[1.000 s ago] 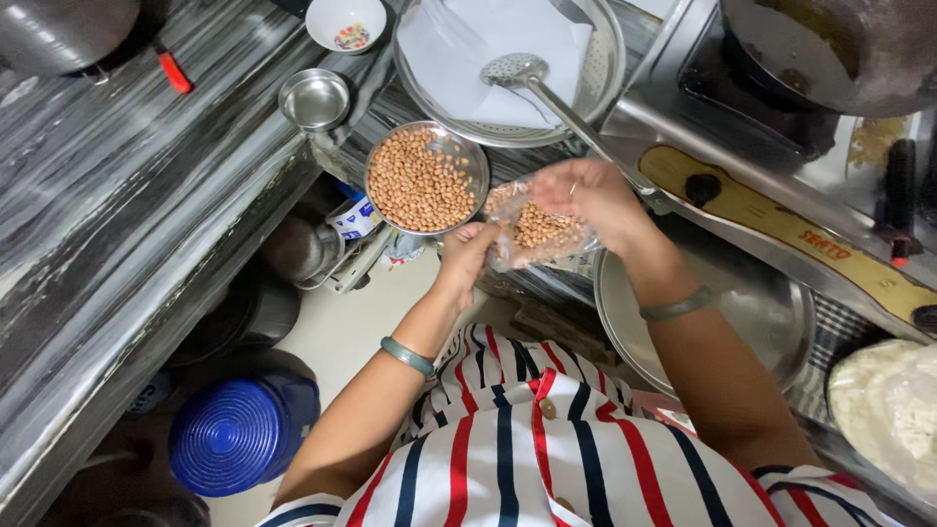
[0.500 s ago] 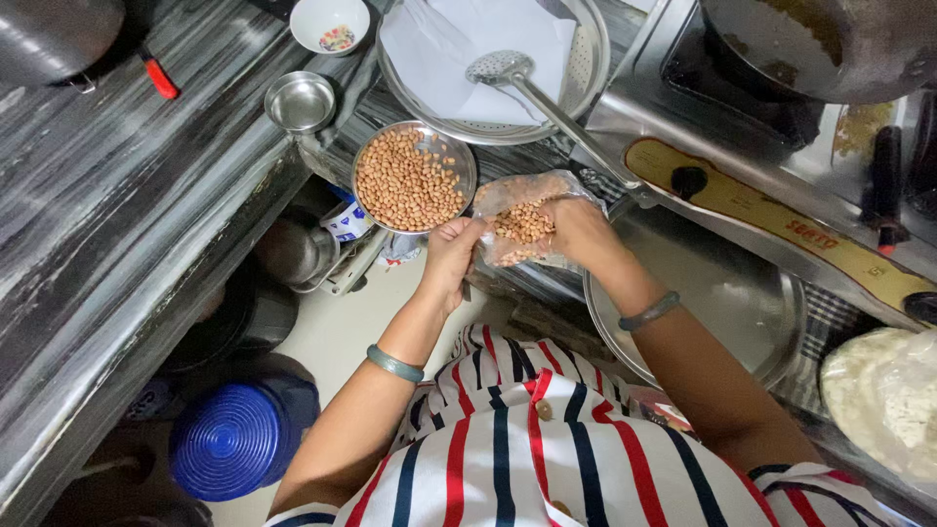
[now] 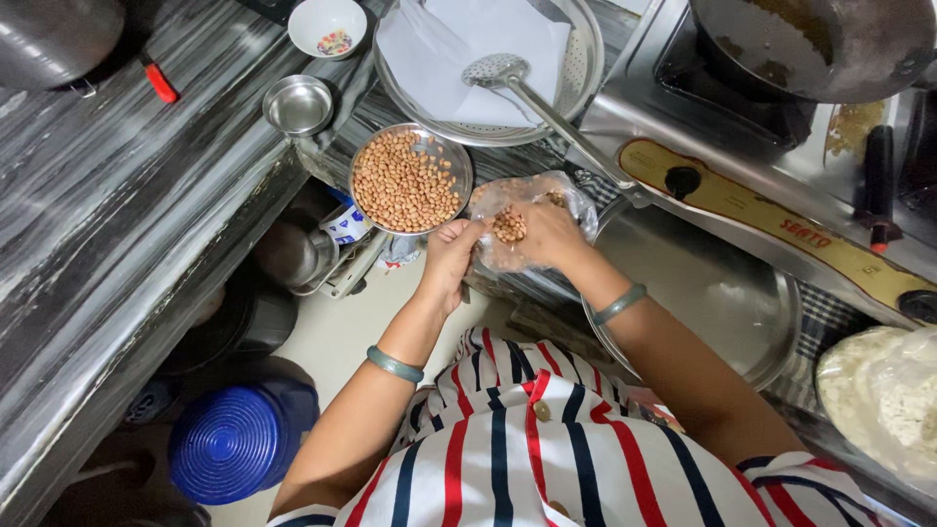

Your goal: The person transfers peanuts from a plastic bag into a metal bowl, repeatedly scooping and pouring them. The person occasionally picks up individual peanuts and places them back into the bowl.

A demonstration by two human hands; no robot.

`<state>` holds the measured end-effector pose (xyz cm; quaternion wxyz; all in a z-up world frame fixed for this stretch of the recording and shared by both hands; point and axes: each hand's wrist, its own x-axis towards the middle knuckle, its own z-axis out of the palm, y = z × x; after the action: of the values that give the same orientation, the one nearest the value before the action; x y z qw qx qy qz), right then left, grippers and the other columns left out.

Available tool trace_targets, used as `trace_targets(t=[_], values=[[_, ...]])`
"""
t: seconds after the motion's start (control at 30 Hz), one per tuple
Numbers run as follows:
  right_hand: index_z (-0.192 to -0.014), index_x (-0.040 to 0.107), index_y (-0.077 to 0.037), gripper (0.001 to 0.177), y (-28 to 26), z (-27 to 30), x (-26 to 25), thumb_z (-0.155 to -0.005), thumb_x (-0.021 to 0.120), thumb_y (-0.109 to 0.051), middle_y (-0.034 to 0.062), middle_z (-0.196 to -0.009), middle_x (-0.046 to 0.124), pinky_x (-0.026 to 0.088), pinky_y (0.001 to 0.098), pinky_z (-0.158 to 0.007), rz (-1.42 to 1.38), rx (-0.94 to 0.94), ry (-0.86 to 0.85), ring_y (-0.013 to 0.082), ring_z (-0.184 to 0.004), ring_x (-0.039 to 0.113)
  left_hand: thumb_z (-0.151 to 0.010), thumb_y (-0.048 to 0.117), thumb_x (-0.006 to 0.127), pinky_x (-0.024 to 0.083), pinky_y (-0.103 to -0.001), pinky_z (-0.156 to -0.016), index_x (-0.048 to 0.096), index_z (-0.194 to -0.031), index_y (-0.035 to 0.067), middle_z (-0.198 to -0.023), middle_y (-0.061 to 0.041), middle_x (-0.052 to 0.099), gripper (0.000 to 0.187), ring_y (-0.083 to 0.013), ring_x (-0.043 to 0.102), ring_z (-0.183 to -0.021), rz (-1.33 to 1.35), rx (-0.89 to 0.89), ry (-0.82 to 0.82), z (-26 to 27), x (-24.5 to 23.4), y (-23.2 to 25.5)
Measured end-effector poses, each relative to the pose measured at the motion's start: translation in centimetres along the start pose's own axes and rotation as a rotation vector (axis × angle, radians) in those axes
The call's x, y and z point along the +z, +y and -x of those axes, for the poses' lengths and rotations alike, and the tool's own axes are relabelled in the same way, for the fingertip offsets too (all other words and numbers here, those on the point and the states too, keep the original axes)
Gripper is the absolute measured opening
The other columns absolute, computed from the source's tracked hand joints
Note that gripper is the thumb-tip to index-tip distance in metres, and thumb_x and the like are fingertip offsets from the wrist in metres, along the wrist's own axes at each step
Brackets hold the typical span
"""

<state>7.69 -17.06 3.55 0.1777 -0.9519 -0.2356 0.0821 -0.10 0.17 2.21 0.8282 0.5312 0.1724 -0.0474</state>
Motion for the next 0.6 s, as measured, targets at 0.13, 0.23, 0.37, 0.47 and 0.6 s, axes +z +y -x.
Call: trace_targets(t=[0.13, 0.23, 0.37, 0.47, 0.6], values=[[-0.106, 0.079, -0.013, 0.037, 1.6, -1.6, 1.0, -0.072, 0.086, -0.022, 0.0145, -0.095, 0.077, 0.057, 0.0422, -0.081, -0.186, 0.067, 0.005, 0.0280, -0.087, 0.073, -0.093, 0.023, 0.070, 0.025, -0.022, -0.042, 0.068, -0.073, 0.013, -0.058, 0.008, 0.055, 0.022, -0.0017, 0.039, -0.045, -0.012, -0.001, 0.015, -0.4, -0.1, 0.1], [-0.104, 0.078, -0.009, 0.031, 3.2, -2.8, 1.9, -0.074, 0.083, -0.013, 0.0135, -0.096, 0.078, 0.059, 0.0404, -0.080, -0.429, 0.223, -0.040, 0.0257, -0.087, 0.075, -0.092, 0.021, 0.071, 0.028, -0.022, -0.042, 0.067, -0.072, 0.012, -0.059, 0.008, 0.055, 0.022, -0.0025, 0.041, -0.045, 0.018, 0.003, 0.018, -0.8, 0.2, 0.7], [-0.108, 0.073, -0.001, 0.028, 6.0, -3.7, 3.0, -0.081, 0.076, -0.004, 0.0144, -0.109, 0.076, 0.061, 0.0378, -0.091, -1.275, 0.386, -0.078, 0.0253, -0.098, 0.074, -0.092, 0.018, 0.071, 0.038, -0.022, -0.048, 0.068, -0.073, 0.011, -0.064, 0.007, 0.062, 0.021, -0.0026, 0.049, -0.051, 0.038, 0.019, -0.011, -1.5, 0.8, 1.7], [-0.112, 0.067, 0.005, 0.020, 6.2, -3.2, 2.7, -0.094, 0.065, -0.004, 0.0199, -0.115, 0.073, 0.059, 0.0384, -0.101, -1.734, 0.490, -0.094, 0.0286, -0.107, 0.073, -0.093, 0.021, 0.071, 0.039, -0.022, -0.049, 0.068, -0.071, 0.009, -0.064, 0.006, 0.063, 0.025, -0.0032, 0.050, -0.052, 0.058, 0.046, -0.054, -1.6, 1.0, 2.0], [-0.113, 0.064, 0.011, 0.042, 4.8, -1.6, 0.9, -0.104, 0.040, -0.023, 0.0255, -0.115, 0.071, 0.057, 0.0434, -0.104, -1.994, 0.543, -0.100, 0.0339, -0.111, 0.071, -0.095, 0.022, 0.072, 0.031, -0.022, -0.046, 0.068, -0.072, 0.010, -0.062, 0.005, 0.057, 0.026, -0.0039, 0.043, -0.050, -0.007, 0.050, -0.033, -2.0, 1.0, 1.5]])
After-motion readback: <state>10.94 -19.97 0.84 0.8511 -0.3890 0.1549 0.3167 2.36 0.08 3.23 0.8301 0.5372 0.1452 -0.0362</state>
